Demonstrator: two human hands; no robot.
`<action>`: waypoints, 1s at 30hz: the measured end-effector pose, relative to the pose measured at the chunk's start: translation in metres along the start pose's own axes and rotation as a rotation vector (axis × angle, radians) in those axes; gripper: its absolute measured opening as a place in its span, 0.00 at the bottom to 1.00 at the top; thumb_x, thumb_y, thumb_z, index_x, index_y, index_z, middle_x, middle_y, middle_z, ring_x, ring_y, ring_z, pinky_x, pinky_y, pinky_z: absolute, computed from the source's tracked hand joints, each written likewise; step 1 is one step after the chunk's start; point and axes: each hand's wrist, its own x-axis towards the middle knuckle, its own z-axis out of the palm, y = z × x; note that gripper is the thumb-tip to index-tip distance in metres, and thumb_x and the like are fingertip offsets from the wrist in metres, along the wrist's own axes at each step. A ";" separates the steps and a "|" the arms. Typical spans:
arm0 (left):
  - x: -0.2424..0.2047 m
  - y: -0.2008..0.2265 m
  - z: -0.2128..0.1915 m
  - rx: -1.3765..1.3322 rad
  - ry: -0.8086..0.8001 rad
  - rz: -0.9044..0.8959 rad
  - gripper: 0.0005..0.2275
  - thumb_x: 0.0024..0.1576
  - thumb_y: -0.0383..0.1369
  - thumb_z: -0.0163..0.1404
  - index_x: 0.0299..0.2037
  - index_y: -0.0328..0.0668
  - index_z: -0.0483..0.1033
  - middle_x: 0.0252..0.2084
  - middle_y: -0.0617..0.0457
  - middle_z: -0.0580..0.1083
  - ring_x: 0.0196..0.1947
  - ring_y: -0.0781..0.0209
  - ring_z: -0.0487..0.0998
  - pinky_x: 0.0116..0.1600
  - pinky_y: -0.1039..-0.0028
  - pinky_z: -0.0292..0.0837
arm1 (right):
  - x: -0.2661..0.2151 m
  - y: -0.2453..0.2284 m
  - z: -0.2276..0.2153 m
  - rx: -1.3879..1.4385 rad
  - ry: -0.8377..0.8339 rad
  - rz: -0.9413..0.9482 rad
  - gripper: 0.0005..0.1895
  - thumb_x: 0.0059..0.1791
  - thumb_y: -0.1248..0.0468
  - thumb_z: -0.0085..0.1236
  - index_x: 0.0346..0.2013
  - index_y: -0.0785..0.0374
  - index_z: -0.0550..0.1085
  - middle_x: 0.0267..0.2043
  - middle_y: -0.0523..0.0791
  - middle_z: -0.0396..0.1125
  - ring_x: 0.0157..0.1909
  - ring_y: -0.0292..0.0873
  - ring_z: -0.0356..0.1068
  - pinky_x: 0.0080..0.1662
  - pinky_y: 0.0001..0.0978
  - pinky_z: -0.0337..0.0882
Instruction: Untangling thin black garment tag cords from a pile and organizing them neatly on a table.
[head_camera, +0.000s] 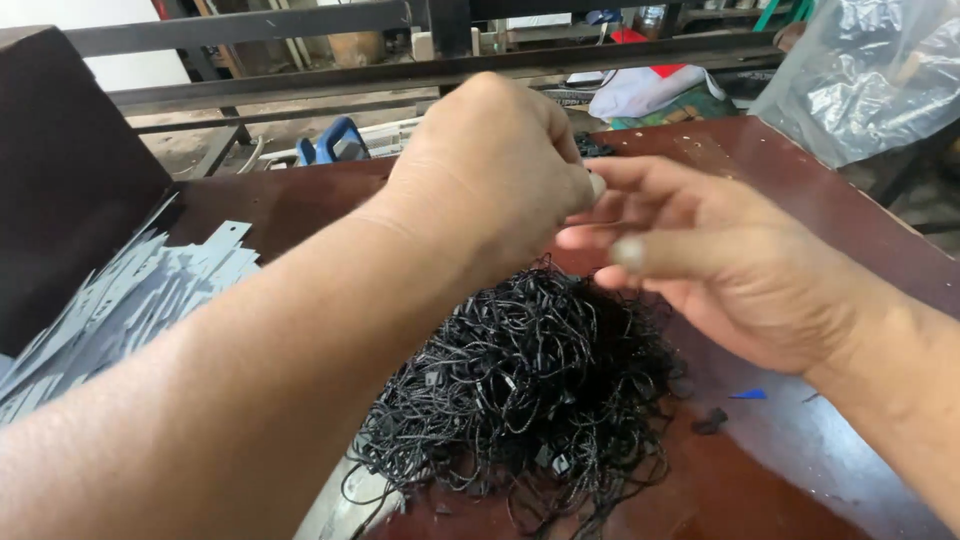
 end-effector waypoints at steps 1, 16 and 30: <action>-0.002 0.004 -0.003 0.001 -0.001 0.002 0.04 0.48 0.39 0.55 0.28 0.58 0.82 0.27 0.56 0.80 0.30 0.59 0.80 0.37 0.66 0.75 | 0.002 0.001 0.003 0.001 0.002 0.000 0.37 0.41 0.74 0.52 0.67 0.66 0.69 0.53 0.52 0.73 0.57 0.49 0.75 0.48 0.39 0.70; -0.017 -0.015 -0.012 -0.132 -0.107 -0.189 0.09 0.56 0.42 0.58 0.26 0.52 0.79 0.21 0.58 0.71 0.23 0.64 0.66 0.31 0.69 0.63 | 0.006 -0.010 0.013 -0.224 0.084 0.020 0.35 0.42 0.76 0.51 0.64 0.58 0.71 0.62 0.44 0.71 0.58 0.40 0.71 0.55 0.31 0.70; -0.022 -0.027 -0.021 -0.192 -0.079 -0.225 0.18 0.62 0.38 0.60 0.20 0.45 0.71 0.18 0.55 0.70 0.18 0.65 0.62 0.27 0.71 0.62 | 0.019 0.005 -0.031 -0.188 -0.023 0.035 0.12 0.54 0.67 0.48 0.27 0.68 0.72 0.46 0.52 0.79 0.49 0.45 0.76 0.49 0.34 0.70</action>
